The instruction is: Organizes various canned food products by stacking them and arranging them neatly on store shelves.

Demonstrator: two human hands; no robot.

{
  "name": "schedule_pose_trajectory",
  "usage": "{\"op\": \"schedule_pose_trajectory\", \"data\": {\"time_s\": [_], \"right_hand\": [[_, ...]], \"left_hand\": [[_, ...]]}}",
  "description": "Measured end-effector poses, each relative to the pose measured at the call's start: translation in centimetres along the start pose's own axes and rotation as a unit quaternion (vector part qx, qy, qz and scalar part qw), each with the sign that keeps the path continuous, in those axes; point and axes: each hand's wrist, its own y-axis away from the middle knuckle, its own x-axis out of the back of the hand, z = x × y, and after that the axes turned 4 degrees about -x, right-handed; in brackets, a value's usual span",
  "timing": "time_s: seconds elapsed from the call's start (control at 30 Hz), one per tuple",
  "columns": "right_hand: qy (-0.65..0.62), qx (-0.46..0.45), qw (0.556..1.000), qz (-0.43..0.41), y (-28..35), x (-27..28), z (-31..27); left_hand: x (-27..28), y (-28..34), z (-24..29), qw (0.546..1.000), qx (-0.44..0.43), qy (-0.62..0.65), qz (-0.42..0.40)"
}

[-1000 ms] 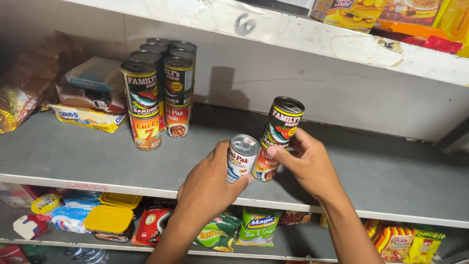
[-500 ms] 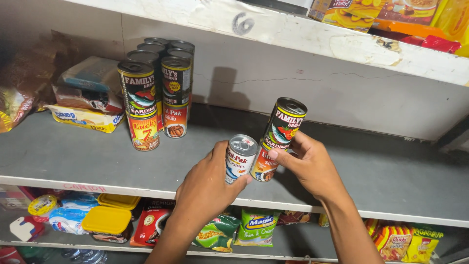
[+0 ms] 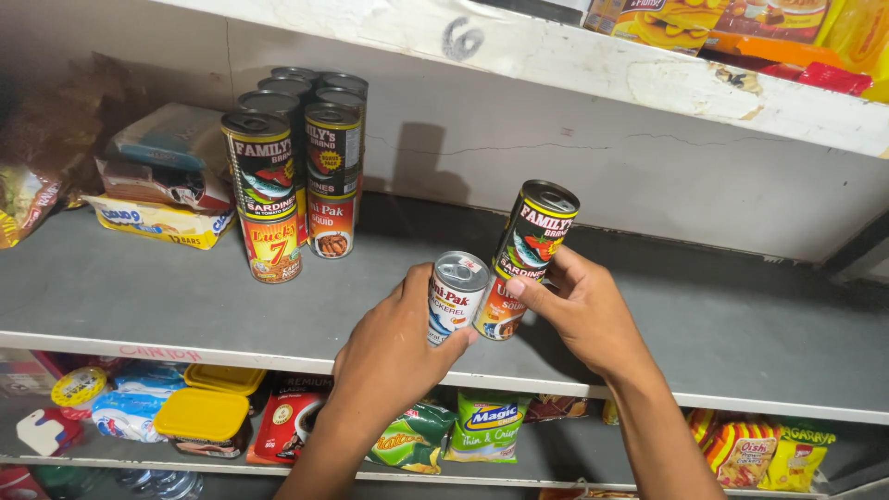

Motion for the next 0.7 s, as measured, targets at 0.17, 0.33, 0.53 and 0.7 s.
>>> {"op": "schedule_pose_trajectory", "data": {"time_s": [0.17,0.33,0.53,0.7], "right_hand": [[0.001,-0.007,1.0,0.005,-0.2,0.1,0.21],[0.001,-0.013,1.0,0.002,-0.4,0.37,0.42],[-0.013,-0.014,1.0,0.006,-0.36,0.31,0.56],[-0.056,-0.013,0.998,0.003,-0.06,0.08,0.76]], "left_hand": [[0.0,0.02,-0.01,1.0,-0.004,0.003,0.003],[-0.16,0.07,-0.37,1.0,-0.024,0.01,0.013],[-0.02,0.01,-0.19,1.0,-0.016,0.009,0.005],[-0.26,0.03,-0.69,1.0,-0.028,0.004,0.012]]}}
